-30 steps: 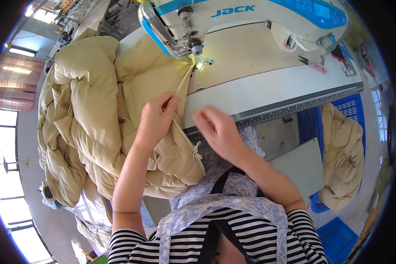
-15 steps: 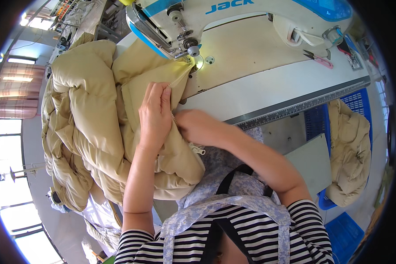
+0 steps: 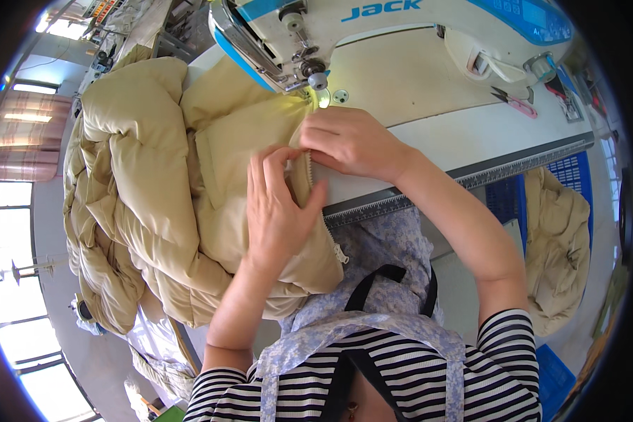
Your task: The person sews a beige puffer jacket using a sewing machine, guiding the fabric under the needle and stitching along seams and a zipper. The person repeatedly adjusts the jacket to align edges and continues sewing different sections.
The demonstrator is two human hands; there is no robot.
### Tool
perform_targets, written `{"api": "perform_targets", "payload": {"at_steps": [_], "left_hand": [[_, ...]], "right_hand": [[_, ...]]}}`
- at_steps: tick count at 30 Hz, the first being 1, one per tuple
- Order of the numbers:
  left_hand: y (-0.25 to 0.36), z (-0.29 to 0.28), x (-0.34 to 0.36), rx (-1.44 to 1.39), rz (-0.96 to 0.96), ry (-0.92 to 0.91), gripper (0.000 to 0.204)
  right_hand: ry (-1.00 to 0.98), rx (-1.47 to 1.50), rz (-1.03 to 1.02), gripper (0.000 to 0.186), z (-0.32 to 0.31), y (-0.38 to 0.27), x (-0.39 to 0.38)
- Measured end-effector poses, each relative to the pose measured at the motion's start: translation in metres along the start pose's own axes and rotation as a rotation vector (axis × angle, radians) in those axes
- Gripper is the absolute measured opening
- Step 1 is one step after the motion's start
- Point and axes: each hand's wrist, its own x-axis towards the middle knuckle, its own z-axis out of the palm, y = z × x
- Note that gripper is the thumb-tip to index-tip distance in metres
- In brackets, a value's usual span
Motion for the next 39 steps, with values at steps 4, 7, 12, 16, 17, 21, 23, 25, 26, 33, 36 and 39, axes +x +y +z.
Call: {"api": "perform_targets", "payload": {"at_steps": [4, 7, 12, 16, 17, 21, 23, 25, 26, 33, 36, 39], "left_hand": [[-0.012, 0.020, 0.011, 0.224, 0.082, 0.048, 0.061], [-0.034, 0.017, 0.031, 0.204, 0.078, -0.035, 0.043], [-0.052, -0.009, 0.048, 0.176, 0.309, -0.214, 0.033], [-0.035, -0.008, 0.037, 0.384, 0.475, -0.410, 0.029], [-0.031, -0.008, 0.034, 0.435, 0.502, -0.519, 0.027], [-0.027, -0.018, 0.030, 0.326, 0.355, -0.588, 0.033], [-0.033, -0.019, 0.034, 0.155, 0.339, -0.639, 0.044], [-0.039, -0.008, 0.038, 0.041, 0.514, -0.488, 0.046], [-0.043, -0.003, 0.039, -0.057, 0.505, -0.495, 0.046], [-0.081, 0.015, 0.045, 0.085, 0.323, -0.339, 0.040], [-0.087, 0.017, 0.049, 0.164, 0.383, -0.324, 0.040], [-0.087, 0.020, 0.053, 0.165, 0.387, -0.302, 0.040]], "right_hand": [[0.049, 0.171, 0.256, 0.013, -0.001, -0.005, 0.004], [0.070, 0.226, 0.358, 0.015, 0.001, -0.006, 0.008], [0.036, 0.246, 0.444, 0.013, -0.005, -0.009, -0.001], [-0.178, 0.117, 0.262, 0.014, -0.012, -0.010, -0.020], [-0.243, 0.066, 0.206, 0.014, -0.012, -0.011, -0.024], [-0.246, -0.060, 0.016, 0.012, -0.007, -0.017, -0.031], [-0.261, -0.042, -0.008, 0.012, -0.005, -0.021, -0.032], [-0.220, -0.034, 0.067, 0.013, -0.007, -0.024, -0.034], [-0.234, -0.034, 0.087, 0.013, -0.008, -0.025, -0.034], [-0.290, -0.091, 0.088, 0.019, -0.012, -0.030, -0.037], [-0.313, -0.095, 0.099, 0.023, -0.013, -0.031, -0.037], [-0.293, -0.094, 0.100, 0.018, -0.013, -0.032, -0.036]]}}
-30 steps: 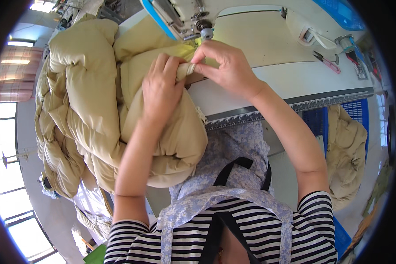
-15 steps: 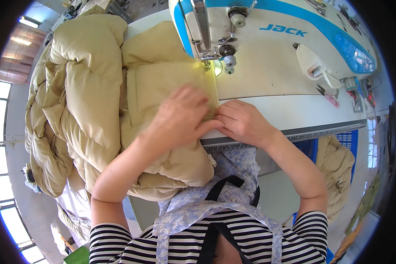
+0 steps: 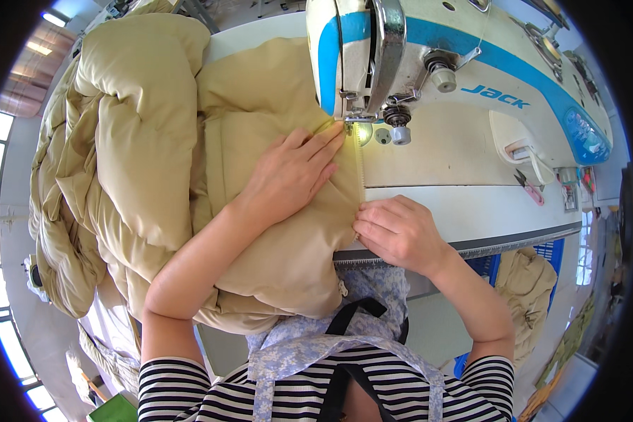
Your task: The person sews a beige puffer jacket using a sewing machine, guiding the fabric under the needle and stitching along seams and a zipper. The person repeatedly adjusts the jacket to align edges and continues sewing different sections.
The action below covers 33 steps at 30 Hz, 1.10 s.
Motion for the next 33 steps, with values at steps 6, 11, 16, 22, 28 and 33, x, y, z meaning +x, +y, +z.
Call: {"api": "perform_targets", "payload": {"at_steps": [6, 11, 16, 22, 28, 33], "left_hand": [[-0.001, -0.001, 0.006, 0.040, -0.009, -0.005, 0.040], [0.000, -0.003, 0.009, 0.041, -0.001, 0.002, 0.040], [-0.002, 0.000, 0.009, 0.012, -0.026, -0.001, 0.041], [-0.018, 0.007, 0.019, 0.051, 0.018, 0.076, 0.037], [-0.012, 0.008, 0.012, 0.047, 0.035, 0.107, 0.035], [-0.013, 0.012, 0.003, -0.039, 0.021, 0.073, 0.039]], "right_hand": [[0.011, 0.015, 0.013, 0.014, -0.001, 0.001, 0.000], [0.006, 0.012, 0.011, 0.013, -0.003, 0.002, 0.000], [-0.010, 0.029, -0.014, 0.012, -0.005, 0.006, 0.003], [-0.013, -0.005, -0.006, 0.012, -0.002, 0.019, 0.013], [-0.007, -0.071, -0.040, 0.011, 0.001, 0.024, 0.016], [-0.012, -0.084, -0.041, 0.013, 0.000, 0.025, 0.014]]}}
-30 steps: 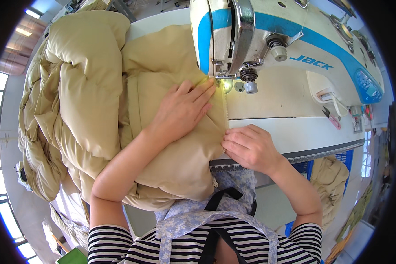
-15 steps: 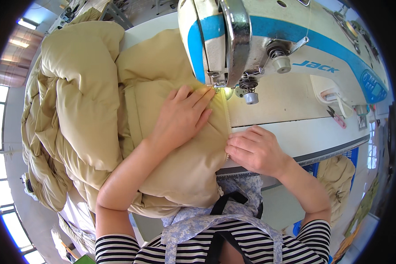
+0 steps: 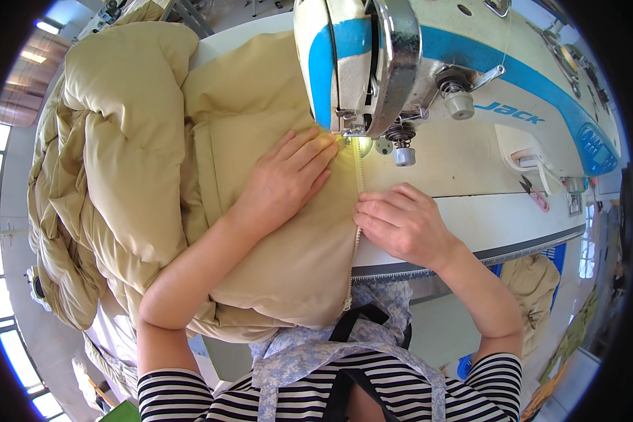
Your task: The person sews a beige puffer jacket using a sewing machine, guiding the fabric under the needle and stitching along seams and a zipper. The person repeatedly adjusts the jacket to align edges and continues sewing different sections.
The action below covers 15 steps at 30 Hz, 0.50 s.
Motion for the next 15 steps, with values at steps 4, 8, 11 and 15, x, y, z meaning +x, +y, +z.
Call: {"api": "perform_targets", "payload": {"at_steps": [4, 8, 11, 15], "left_hand": [[-0.006, 0.003, -0.001, -0.001, 0.002, -0.012, 0.040], [-0.009, 0.006, 0.001, -0.032, -0.007, 0.013, 0.040], [-0.015, 0.009, 0.004, -0.042, -0.029, 0.031, 0.038], [-0.026, 0.014, 0.007, -0.068, -0.036, 0.021, 0.030]], "right_hand": [[-0.006, 0.013, 0.002, 0.013, -0.001, 0.000, 0.001], [-0.009, -0.024, -0.014, 0.014, -0.001, 0.004, 0.003], [-0.013, -0.045, -0.014, 0.015, 0.002, 0.010, 0.004], [-0.006, -0.073, -0.015, 0.016, 0.004, 0.016, 0.008]]}}
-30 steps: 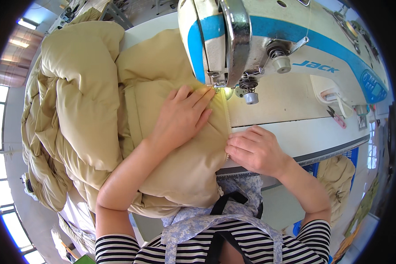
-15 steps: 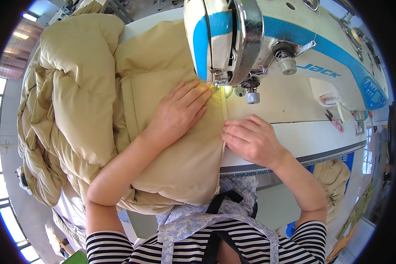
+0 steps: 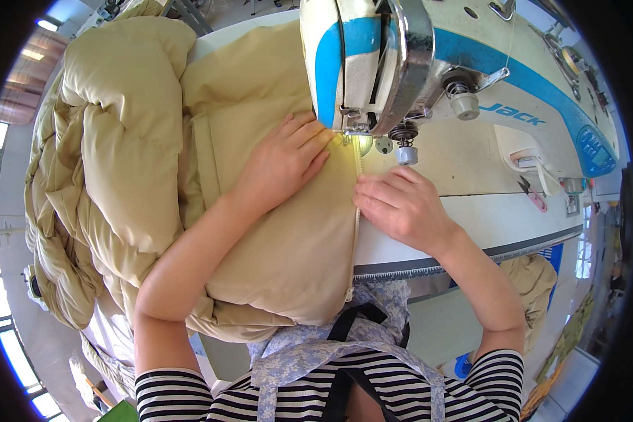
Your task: The person sews a beige puffer jacket using a sewing machine, guiding the fabric under the needle and stitching along seams and a zipper. The person repeatedly adjusts the jacket to align edges and continues sewing different sections.
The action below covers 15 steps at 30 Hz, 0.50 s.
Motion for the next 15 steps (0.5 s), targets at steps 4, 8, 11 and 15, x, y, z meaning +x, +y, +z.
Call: {"api": "perform_targets", "payload": {"at_steps": [4, 8, 11, 15], "left_hand": [[-0.006, 0.001, 0.005, -0.027, 0.032, 0.062, 0.020], [-0.010, 0.001, 0.010, -0.037, 0.034, 0.087, 0.017], [-0.018, 0.003, 0.011, -0.048, 0.035, 0.071, 0.017], [-0.031, 0.008, 0.013, -0.089, 0.022, 0.040, 0.020]], "right_hand": [[0.023, -0.014, -0.004, 0.015, 0.001, 0.003, 0.007], [0.024, -0.036, 0.005, 0.016, 0.003, 0.006, 0.006], [0.012, -0.055, 0.031, 0.018, 0.009, 0.010, 0.002], [0.051, -0.022, 0.069, 0.025, 0.013, 0.012, 0.010]]}}
